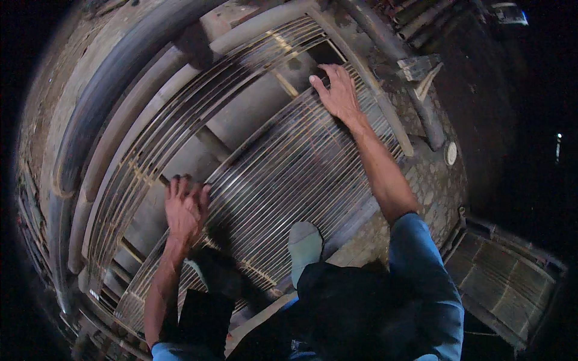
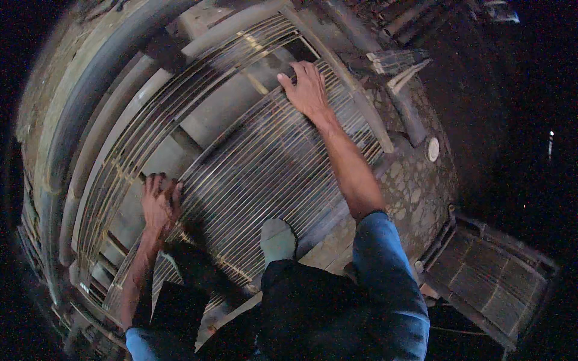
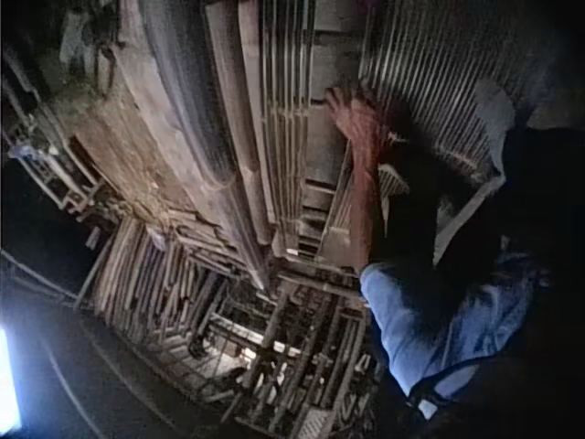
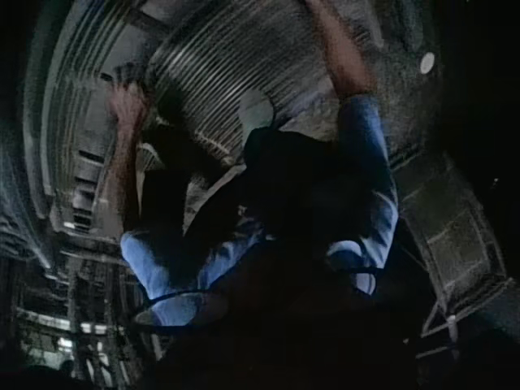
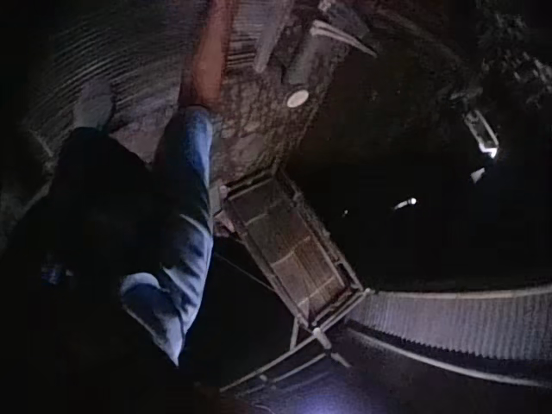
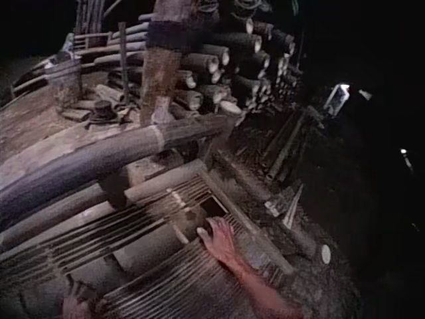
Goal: The person weaves thin bamboo strips into a screen by hand, threading a long piece of cord around horizontal bamboo poles and through the vertical strips to secure them.
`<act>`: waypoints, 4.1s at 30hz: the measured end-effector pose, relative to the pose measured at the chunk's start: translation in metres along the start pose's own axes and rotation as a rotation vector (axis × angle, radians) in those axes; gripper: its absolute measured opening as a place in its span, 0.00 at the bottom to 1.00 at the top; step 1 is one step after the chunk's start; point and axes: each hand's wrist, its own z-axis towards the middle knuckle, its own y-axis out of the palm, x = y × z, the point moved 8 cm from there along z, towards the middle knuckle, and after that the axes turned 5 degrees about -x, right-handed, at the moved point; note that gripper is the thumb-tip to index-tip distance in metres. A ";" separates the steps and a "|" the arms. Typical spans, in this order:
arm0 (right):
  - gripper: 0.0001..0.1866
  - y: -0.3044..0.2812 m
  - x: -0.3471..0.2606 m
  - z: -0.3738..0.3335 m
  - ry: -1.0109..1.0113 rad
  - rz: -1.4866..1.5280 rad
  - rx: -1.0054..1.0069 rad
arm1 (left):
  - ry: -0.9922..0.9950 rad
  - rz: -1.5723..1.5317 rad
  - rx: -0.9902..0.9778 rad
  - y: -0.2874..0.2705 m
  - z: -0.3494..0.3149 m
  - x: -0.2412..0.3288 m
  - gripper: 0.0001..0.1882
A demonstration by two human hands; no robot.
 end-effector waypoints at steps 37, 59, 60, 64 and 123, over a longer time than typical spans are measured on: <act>0.19 -0.056 -0.045 0.025 -0.051 0.487 -0.179 | -0.599 -1.414 -0.110 0.043 0.106 -0.031 0.10; 0.09 0.003 0.012 -0.013 0.040 0.358 -0.161 | -0.548 -1.144 -0.364 0.145 0.250 0.055 0.22; 0.10 -0.013 0.035 -0.035 0.168 0.735 -0.140 | -0.535 -1.148 -0.361 0.142 0.249 0.054 0.22; 0.13 -0.067 0.086 -0.158 0.323 2.113 0.123 | -0.555 -1.151 -0.267 0.138 0.240 0.038 0.24; 0.15 0.010 -0.013 -0.082 0.357 0.057 -0.113 | -0.467 -1.044 -0.353 0.192 0.266 0.062 0.34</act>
